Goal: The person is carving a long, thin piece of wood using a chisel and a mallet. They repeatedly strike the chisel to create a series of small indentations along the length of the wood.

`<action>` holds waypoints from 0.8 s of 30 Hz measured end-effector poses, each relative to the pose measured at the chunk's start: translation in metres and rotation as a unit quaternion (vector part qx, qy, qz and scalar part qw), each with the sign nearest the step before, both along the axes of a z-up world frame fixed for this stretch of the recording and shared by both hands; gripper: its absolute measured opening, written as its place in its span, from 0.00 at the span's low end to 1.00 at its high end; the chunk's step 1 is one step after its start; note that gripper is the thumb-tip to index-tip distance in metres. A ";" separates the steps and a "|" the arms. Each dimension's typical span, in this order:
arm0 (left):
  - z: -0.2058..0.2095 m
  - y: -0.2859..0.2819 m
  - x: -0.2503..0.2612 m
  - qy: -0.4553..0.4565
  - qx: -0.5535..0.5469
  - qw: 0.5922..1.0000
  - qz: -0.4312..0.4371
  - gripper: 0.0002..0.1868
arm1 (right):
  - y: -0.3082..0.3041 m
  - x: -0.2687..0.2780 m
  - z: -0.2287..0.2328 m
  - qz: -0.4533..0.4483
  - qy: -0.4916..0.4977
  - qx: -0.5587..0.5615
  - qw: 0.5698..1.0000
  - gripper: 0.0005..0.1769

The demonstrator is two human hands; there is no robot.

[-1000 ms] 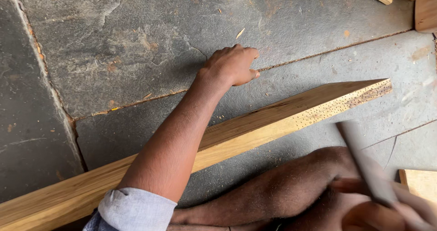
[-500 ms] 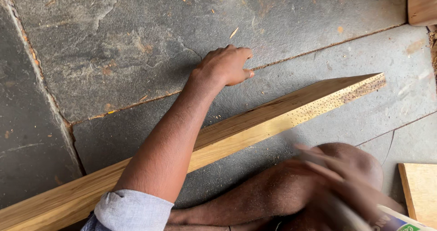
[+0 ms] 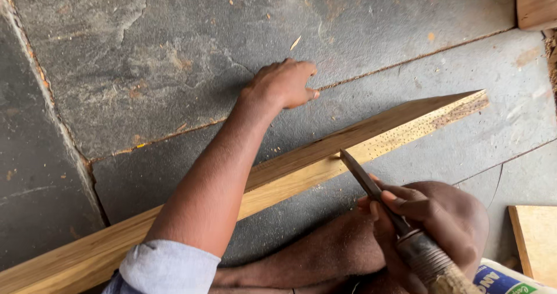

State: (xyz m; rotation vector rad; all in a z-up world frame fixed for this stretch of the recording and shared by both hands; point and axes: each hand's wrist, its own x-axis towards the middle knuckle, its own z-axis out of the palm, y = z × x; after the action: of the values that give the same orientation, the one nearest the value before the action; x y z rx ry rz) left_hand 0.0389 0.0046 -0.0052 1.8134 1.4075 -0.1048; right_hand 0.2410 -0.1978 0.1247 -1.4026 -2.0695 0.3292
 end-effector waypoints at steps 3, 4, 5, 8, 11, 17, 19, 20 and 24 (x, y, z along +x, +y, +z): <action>-0.009 0.001 -0.004 -0.015 0.001 1.000 0.017 0.27 | 0.017 0.000 -0.017 0.165 -0.064 0.282 0.943 0.08; -0.012 0.000 -0.006 -0.010 0.016 1.000 0.015 0.28 | 0.004 0.002 -0.003 0.073 0.029 0.121 0.990 0.07; -0.013 0.001 -0.010 -0.004 0.034 0.999 0.016 0.28 | -0.017 0.006 0.026 -0.020 0.120 -0.042 0.992 0.09; -0.011 0.005 -0.007 0.006 0.024 1.000 0.007 0.28 | -0.017 -0.005 0.037 -0.047 0.098 -0.078 0.991 0.10; -0.009 0.003 -0.005 0.014 0.020 1.000 -0.002 0.27 | -0.006 -0.022 0.017 0.048 -0.069 0.117 0.990 0.10; -0.006 0.003 -0.007 0.014 0.059 0.998 0.021 0.28 | -0.007 -0.015 0.019 -0.060 0.008 -0.066 0.996 0.07; -0.004 0.002 -0.006 0.018 0.045 0.999 0.016 0.28 | -0.009 -0.015 0.023 -0.047 0.007 -0.060 0.997 0.07; -0.002 0.002 -0.005 0.022 0.033 0.999 0.011 0.27 | -0.008 -0.016 0.023 -0.040 0.008 -0.060 0.997 0.07; 0.004 -0.002 -0.003 0.028 0.028 0.999 -0.004 0.28 | -0.007 -0.018 0.021 -0.029 0.013 -0.069 0.997 0.07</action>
State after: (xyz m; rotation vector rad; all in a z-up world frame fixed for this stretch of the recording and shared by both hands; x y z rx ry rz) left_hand 0.0354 0.0022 -0.0009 1.8749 1.4560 -0.1223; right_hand 0.2229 -0.2043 0.1453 -1.5282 -2.0136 0.4704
